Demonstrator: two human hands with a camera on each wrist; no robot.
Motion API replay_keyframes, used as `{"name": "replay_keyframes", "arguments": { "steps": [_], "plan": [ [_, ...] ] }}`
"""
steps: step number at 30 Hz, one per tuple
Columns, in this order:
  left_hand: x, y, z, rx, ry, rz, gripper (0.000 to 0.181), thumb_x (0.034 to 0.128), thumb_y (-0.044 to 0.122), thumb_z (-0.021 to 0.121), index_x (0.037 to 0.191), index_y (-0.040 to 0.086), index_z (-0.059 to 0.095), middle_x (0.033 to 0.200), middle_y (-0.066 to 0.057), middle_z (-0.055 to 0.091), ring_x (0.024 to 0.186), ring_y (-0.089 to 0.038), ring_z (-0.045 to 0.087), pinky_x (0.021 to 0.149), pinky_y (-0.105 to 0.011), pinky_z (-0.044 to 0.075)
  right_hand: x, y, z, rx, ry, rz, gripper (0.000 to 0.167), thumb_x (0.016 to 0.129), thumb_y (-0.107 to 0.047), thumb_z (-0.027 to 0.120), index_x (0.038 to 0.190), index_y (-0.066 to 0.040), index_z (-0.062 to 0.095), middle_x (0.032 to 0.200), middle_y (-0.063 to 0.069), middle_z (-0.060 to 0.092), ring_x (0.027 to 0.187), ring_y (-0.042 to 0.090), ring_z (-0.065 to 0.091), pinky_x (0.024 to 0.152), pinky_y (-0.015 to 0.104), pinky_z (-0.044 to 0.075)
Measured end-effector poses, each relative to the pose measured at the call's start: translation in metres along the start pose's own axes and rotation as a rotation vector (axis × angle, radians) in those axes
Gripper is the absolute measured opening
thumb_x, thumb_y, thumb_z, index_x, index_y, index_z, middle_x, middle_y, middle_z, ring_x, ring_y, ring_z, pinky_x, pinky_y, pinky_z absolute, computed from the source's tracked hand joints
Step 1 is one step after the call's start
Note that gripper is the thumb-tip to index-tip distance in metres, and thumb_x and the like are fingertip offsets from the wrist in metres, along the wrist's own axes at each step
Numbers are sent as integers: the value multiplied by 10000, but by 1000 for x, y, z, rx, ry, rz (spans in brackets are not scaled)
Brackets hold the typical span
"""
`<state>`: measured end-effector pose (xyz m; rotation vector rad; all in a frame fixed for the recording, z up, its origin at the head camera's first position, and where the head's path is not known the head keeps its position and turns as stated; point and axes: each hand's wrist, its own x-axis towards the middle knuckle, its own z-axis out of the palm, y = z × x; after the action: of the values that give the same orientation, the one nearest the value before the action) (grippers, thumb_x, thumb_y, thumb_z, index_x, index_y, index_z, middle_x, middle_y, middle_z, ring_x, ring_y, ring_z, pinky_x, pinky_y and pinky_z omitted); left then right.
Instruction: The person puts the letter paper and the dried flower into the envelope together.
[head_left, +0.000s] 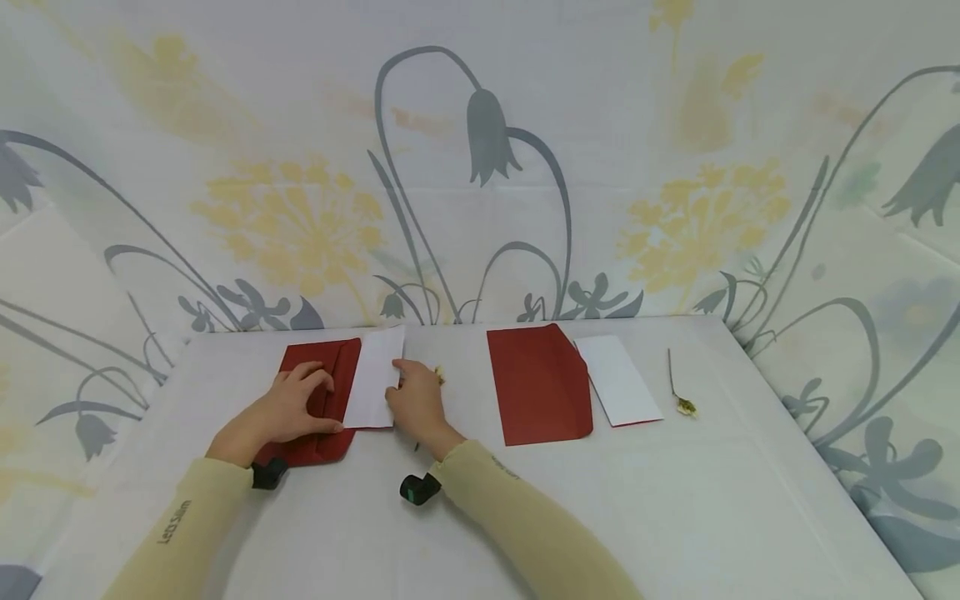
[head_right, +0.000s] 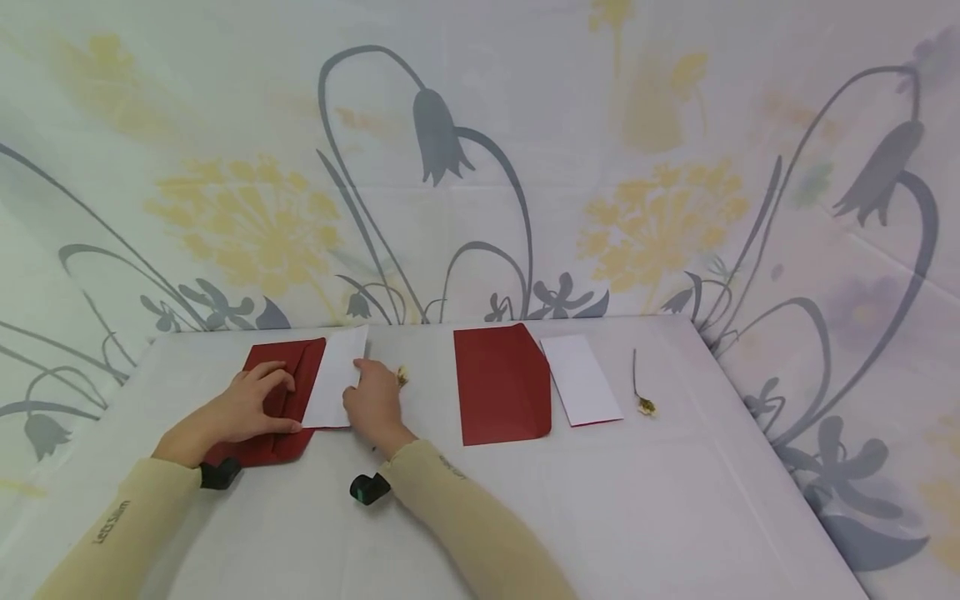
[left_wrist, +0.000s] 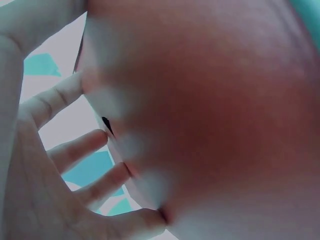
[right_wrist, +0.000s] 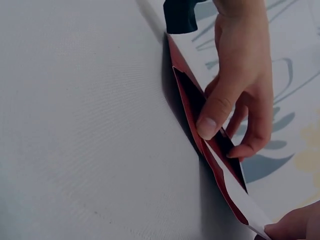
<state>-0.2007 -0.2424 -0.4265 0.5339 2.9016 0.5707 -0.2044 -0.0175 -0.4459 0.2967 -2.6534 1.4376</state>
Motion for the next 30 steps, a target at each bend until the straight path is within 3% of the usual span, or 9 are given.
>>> {"name": "replay_keyframes", "arguments": {
  "steps": [6, 11, 18, 30],
  "plan": [
    [-3, 0, -5, -16, 0, 27, 388, 824, 327, 791, 1055, 119, 559, 1447, -336, 330, 1291, -599, 279, 987, -701, 329, 0, -1, 4, -81, 6, -44, 398, 866, 26, 622, 1264, 41, 633, 1261, 169, 643, 1198, 249, 595, 986, 368, 488],
    [-2, 2, -8, -26, 9, 56, 266, 843, 155, 727, 1052, 98, 571, 1431, -347, 349, 1316, -568, 292, 1018, -693, 277, -1, -5, 7, -141, 10, -71, 381, 865, 7, 640, 1245, 29, 648, 1261, 146, 650, 1223, 248, 586, 1000, 339, 477],
    [-1, 1, -6, -9, 8, 51, 282, 830, 156, 742, 1058, 98, 587, 1420, -357, 362, 1288, -593, 312, 1003, -708, 303, -4, -16, 11, -219, 14, -131, 372, 850, -30, 677, 1220, 12, 668, 1230, 128, 660, 1152, 255, 626, 967, 330, 498],
    [0, 3, -6, -11, -7, -5, 305, 841, 181, 722, 1104, 106, 586, 1452, -349, 335, 1245, -632, 323, 941, -727, 377, -11, -22, 19, -272, -64, -126, 389, 886, -68, 680, 1270, -15, 650, 1264, 101, 638, 1135, 230, 632, 940, 332, 515]
  ]
}}
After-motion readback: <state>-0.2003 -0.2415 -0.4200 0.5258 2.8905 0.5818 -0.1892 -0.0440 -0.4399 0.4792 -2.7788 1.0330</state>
